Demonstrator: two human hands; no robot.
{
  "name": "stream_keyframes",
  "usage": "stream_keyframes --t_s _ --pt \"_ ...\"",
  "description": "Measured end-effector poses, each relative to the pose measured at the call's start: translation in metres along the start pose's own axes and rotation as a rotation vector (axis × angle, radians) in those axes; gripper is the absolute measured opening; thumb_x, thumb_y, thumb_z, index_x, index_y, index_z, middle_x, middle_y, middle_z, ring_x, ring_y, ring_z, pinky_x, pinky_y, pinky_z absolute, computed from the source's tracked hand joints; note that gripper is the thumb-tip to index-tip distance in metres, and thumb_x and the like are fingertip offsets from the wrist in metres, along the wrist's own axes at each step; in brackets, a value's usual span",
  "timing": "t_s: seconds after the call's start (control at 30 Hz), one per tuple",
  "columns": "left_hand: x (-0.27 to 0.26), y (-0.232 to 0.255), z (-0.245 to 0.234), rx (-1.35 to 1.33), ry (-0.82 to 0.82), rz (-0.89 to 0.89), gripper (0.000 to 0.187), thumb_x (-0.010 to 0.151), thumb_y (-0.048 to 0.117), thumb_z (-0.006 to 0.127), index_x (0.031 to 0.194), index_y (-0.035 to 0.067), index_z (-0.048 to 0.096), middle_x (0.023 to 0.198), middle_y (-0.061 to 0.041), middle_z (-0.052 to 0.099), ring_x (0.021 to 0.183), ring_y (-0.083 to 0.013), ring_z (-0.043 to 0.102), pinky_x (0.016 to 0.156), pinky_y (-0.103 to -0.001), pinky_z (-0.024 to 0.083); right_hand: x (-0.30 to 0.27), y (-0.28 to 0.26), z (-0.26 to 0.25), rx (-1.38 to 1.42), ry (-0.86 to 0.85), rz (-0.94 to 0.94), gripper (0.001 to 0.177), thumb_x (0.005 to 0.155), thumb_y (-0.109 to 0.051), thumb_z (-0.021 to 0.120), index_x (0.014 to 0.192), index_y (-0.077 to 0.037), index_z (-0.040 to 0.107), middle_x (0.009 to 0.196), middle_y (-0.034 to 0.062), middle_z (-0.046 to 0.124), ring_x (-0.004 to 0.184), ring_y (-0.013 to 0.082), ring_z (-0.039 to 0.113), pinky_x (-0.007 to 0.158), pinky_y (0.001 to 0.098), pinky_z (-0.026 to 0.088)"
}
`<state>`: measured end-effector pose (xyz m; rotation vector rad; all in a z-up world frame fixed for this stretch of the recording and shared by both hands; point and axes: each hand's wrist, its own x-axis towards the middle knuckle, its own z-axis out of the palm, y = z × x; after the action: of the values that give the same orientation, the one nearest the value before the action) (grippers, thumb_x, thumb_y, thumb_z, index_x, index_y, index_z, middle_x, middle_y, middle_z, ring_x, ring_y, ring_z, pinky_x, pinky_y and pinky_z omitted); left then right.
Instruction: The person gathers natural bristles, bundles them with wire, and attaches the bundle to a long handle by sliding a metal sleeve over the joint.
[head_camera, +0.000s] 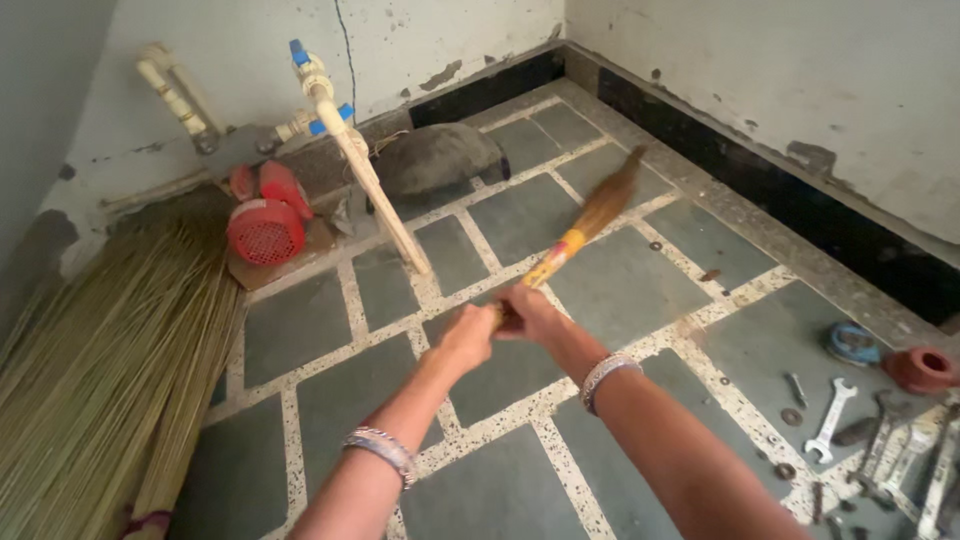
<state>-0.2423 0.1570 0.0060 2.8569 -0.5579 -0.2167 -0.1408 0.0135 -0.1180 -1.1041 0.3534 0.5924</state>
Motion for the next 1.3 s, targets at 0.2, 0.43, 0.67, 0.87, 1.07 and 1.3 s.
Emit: stream_keyframes --t_s 0.2,0.43,0.67,0.87,1.07,1.3 --pt "0.018 0.006 0.018 -0.043 -0.089 0.003 0.034 0.081 -0.001 0.069 0.115 0.005 0.067 0.103 -0.024 0.072 0.098 -0.0409 0.072 0.083 -0.048 0.059 0.035 0.018 -0.043 0.006 0.058 -0.024 0.026 0.094 -0.025 0.062 0.102 0.000 0.063 0.093 0.0185 0.071 0.081 0.0351 0.073 0.069 0.0557 0.065" --pt "-0.013 0.006 0.012 -0.044 -0.071 0.173 0.023 0.081 0.000 0.071 0.104 0.001 0.067 0.097 -0.026 0.072 0.094 -0.0421 0.072 0.079 -0.047 0.059 -0.012 0.027 -0.043 0.104 0.095 0.090 0.019 0.091 -0.014 0.063 0.101 0.003 0.064 0.094 0.0194 0.072 0.080 0.0337 0.076 0.069 0.0518 0.068" --pt "-0.096 0.009 -0.023 -0.252 -0.107 0.232 0.028 0.076 -0.006 0.063 0.103 0.001 0.064 0.083 -0.020 0.074 0.083 -0.0359 0.076 0.069 -0.045 0.058 -0.092 0.051 0.009 0.117 0.099 0.142 0.023 0.095 -0.015 0.053 0.106 0.003 0.063 0.100 0.0213 0.068 0.090 0.0368 0.072 0.075 0.0568 0.064" --pt "-0.117 -0.005 -0.040 -0.221 0.045 0.210 0.027 0.079 -0.005 0.062 0.105 0.001 0.064 0.082 -0.021 0.072 0.079 -0.0355 0.074 0.066 -0.046 0.058 -0.089 0.040 0.047 0.037 0.080 0.081 0.023 0.097 -0.015 0.053 0.110 0.003 0.061 0.103 0.0215 0.069 0.094 0.0375 0.072 0.079 0.0551 0.065" --pt "-0.063 0.002 -0.001 -0.182 -0.086 -0.064 0.028 0.084 -0.004 0.060 0.111 0.005 0.065 0.093 -0.018 0.072 0.082 -0.0342 0.077 0.069 -0.044 0.063 -0.033 0.025 -0.002 -0.254 -0.164 -0.065 0.023 0.089 -0.001 0.065 0.110 0.006 0.065 0.107 0.0228 0.071 0.098 0.0371 0.073 0.084 0.0507 0.067" --pt "-0.032 0.021 0.026 -0.080 0.012 0.210 0.028 0.080 0.000 0.071 0.108 0.003 0.068 0.094 -0.025 0.073 0.089 -0.0400 0.073 0.076 -0.046 0.060 -0.042 0.023 -0.052 0.063 0.079 0.139 0.021 0.094 -0.008 0.058 0.107 0.008 0.062 0.104 0.0242 0.069 0.095 0.0386 0.072 0.079 0.0550 0.066"
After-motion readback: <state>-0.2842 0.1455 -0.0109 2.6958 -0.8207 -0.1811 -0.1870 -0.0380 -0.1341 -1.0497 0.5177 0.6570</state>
